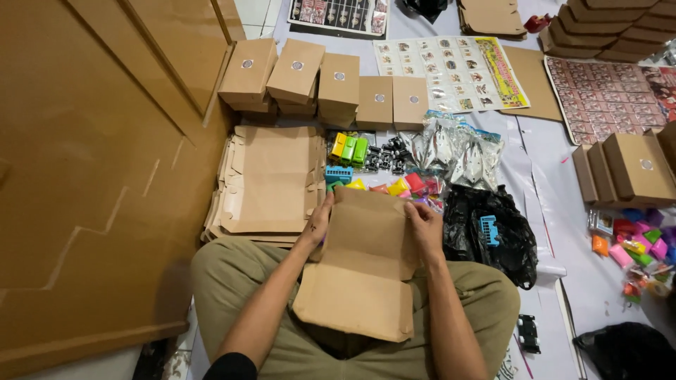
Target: Folding a cardboard box and filling it with small plastic toys while sitting on the floor.
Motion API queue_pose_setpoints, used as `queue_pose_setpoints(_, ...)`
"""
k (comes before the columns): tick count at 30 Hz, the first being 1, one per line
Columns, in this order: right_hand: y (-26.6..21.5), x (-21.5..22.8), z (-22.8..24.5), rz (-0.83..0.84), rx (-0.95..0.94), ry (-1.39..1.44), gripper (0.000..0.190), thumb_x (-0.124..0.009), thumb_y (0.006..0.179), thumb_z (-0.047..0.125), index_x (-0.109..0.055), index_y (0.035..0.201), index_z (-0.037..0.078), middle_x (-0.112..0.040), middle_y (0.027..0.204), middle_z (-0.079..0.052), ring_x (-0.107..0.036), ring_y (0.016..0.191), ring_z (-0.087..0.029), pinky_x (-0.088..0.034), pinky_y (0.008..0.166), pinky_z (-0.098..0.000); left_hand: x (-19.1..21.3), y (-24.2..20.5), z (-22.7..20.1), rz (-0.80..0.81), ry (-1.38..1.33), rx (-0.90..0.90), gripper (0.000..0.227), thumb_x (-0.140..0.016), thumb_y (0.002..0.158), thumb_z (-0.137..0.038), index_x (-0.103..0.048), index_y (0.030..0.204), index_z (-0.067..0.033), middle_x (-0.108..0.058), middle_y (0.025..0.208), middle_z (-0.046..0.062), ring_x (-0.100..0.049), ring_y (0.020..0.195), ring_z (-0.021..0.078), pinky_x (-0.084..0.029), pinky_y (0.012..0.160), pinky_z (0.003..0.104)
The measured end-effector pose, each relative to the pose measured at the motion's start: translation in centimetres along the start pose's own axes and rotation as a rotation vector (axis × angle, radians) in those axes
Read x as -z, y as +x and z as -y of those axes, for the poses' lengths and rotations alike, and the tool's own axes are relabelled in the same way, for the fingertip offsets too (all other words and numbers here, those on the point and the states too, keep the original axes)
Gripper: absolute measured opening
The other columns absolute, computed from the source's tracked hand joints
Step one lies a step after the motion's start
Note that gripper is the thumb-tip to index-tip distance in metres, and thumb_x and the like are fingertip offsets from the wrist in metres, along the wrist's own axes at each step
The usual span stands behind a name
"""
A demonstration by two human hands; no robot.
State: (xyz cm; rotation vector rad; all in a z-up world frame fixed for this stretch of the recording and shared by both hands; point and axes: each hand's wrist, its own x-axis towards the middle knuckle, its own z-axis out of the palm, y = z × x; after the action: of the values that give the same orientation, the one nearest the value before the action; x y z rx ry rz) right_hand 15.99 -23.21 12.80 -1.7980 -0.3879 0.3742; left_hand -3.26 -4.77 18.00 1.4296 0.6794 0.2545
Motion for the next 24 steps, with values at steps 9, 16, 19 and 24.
queue_pose_setpoints(9,0.3,0.3,-0.2,0.036,-0.09,0.24,0.024,-0.076,0.094,0.023,-0.072,0.115,0.014,-0.068,0.077,0.0,-0.059,0.071,-0.009,-0.049,0.066,-0.023,1.3,1.1,1.0,0.072,-0.01,0.056,0.069,-0.056,0.104,-0.049,-0.044,0.154,-0.004,-0.045,0.155,0.024,-0.04,0.145,0.0371,-0.029,0.122,0.05)
queue_pose_setpoints(16,2.9,0.1,-5.1,0.026,-0.129,0.2,0.014,-0.081,0.091,0.025,-0.072,0.096,0.016,-0.07,0.075,0.0,-0.061,0.071,-0.009,-0.049,0.065,-0.0256,1.8,2.6,5.1,0.168,-0.011,-0.094,0.06,-0.07,0.099,-0.039,-0.055,0.145,-0.0023,-0.065,0.126,0.016,-0.056,0.117,0.0239,-0.05,0.099,0.044)
queue_pose_setpoints(19,3.2,0.1,-5.1,0.05,-0.203,0.224,0.017,-0.083,0.088,0.03,-0.073,0.095,0.018,-0.072,0.079,-0.003,-0.064,0.071,-0.011,-0.052,0.066,-0.0279,1.6,4.8,7.8,0.169,-0.055,-0.033,0.033,-0.073,0.097,-0.042,-0.072,0.108,-0.0107,-0.07,0.1,0.005,-0.061,0.099,0.0166,-0.055,0.088,0.035)
queue_pose_setpoints(24,1.3,0.9,-2.2,0.183,-0.51,0.524,0.072,-0.07,0.091,0.062,-0.055,0.137,0.009,-0.057,0.131,-0.02,-0.058,0.116,-0.034,-0.045,0.098,-0.0631,1.8,5.4,6.6,-0.076,0.135,0.1,0.057,-0.06,0.102,-0.05,-0.058,0.145,-0.0127,-0.061,0.142,0.017,-0.057,0.132,0.0298,-0.048,0.109,0.046)
